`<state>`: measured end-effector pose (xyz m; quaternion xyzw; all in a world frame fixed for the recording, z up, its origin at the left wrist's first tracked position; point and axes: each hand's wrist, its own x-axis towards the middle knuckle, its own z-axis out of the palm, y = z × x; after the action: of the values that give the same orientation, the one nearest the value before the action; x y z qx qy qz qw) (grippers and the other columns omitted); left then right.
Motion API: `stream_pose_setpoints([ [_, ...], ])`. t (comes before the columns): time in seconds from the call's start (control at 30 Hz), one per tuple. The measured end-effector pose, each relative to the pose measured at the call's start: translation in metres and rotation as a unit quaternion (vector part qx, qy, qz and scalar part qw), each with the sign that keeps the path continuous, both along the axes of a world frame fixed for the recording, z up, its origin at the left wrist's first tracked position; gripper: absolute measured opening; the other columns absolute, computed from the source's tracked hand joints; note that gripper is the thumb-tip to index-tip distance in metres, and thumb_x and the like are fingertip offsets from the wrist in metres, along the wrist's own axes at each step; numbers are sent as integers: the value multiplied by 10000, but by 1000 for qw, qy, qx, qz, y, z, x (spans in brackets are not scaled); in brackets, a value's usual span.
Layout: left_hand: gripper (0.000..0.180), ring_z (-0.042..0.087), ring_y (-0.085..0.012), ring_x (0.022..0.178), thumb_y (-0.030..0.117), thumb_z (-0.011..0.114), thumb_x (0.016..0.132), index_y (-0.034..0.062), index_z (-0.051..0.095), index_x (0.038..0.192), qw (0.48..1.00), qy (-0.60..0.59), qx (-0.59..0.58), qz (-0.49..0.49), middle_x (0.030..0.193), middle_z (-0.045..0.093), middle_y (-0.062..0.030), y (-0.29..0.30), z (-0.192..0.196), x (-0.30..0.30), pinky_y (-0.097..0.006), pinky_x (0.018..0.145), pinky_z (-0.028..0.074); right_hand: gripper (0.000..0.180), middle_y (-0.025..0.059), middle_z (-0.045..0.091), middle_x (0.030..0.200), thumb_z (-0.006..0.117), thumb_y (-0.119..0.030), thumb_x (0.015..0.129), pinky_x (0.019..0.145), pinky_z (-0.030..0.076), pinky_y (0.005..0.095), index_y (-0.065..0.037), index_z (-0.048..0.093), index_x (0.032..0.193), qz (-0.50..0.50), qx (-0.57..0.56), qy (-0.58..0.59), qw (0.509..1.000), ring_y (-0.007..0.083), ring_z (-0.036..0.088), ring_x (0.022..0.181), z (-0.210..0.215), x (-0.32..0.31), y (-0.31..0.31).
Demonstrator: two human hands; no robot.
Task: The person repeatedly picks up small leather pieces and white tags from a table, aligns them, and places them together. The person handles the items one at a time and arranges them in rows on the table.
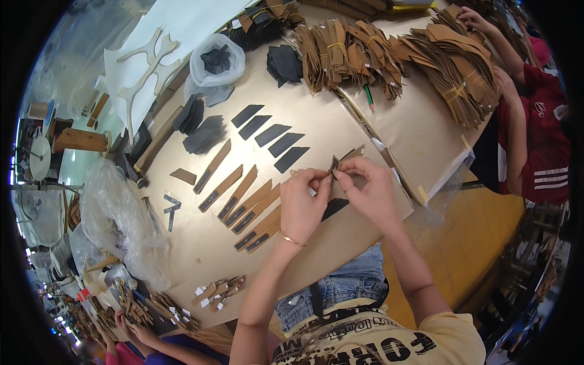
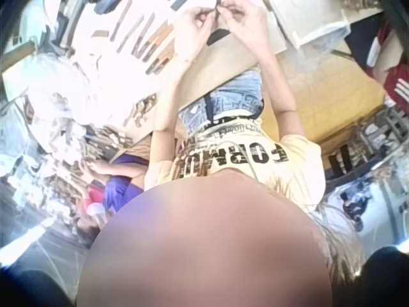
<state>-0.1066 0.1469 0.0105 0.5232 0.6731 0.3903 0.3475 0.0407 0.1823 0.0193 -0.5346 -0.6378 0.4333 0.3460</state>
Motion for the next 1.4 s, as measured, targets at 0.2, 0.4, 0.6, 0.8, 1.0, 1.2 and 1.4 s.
stream_pose_setpoints([
  [0.2,152,564,-99,570,105,713,838,-36,751,883,997,-34,-72,9,638,663,-76,1,9,-1,-251,554,459,152,170,712,897,703,-53,841,756,570,320,64,681,935,1,-13,5,1000,240,733,839,-1,3,-1],
  [0.4,105,588,-160,564,82,719,774,-19,727,798,997,52,-35,53,625,629,-99,1,6,17,-286,543,469,140,102,710,868,703,-64,867,743,550,274,60,671,924,-22,-82,65,994,153,707,842,-4,6,2],
  [0.6,82,622,-282,587,82,729,746,18,679,739,969,231,46,69,680,632,-114,-3,-5,34,-371,550,504,108,46,715,809,692,-61,873,684,488,238,30,662,924,-49,-112,103,987,72,633,748,0,6,7],
  [0.8,108,604,-230,576,91,722,777,24,718,862,970,235,51,37,724,633,-102,-4,-1,24,-342,525,467,140,110,718,743,676,-86,892,581,506,257,51,662,916,-60,-63,56,995,110,665,655,4,2,8],
  [1.0,389,533,-140,778,137,397,984,-15,684,1198,992,-70,-91,-57,870,596,-68,1,16,-26,-279,700,434,138,68,709,778,691,-93,877,627,485,257,35,655,914,-34,-84,62,994,117,680,731,4,5,2],
  [1.2,301,651,-147,888,72,537,944,-53,669,1185,982,-112,-109,-109,1023,691,-138,13,22,-30,-278,780,518,137,85,710,799,691,-86,875,639,493,266,38,654,919,-23,-87,53,995,125,694,767,3,7,3],
  [1.4,240,698,-110,783,74,716,885,-81,691,1067,983,-157,-95,-6,899,740,-95,11,20,-11,-190,681,536,162,150,730,798,671,-104,898,656,550,309,54,655,929,-17,-34,65,997,198,717,730,-3,8,3],
])
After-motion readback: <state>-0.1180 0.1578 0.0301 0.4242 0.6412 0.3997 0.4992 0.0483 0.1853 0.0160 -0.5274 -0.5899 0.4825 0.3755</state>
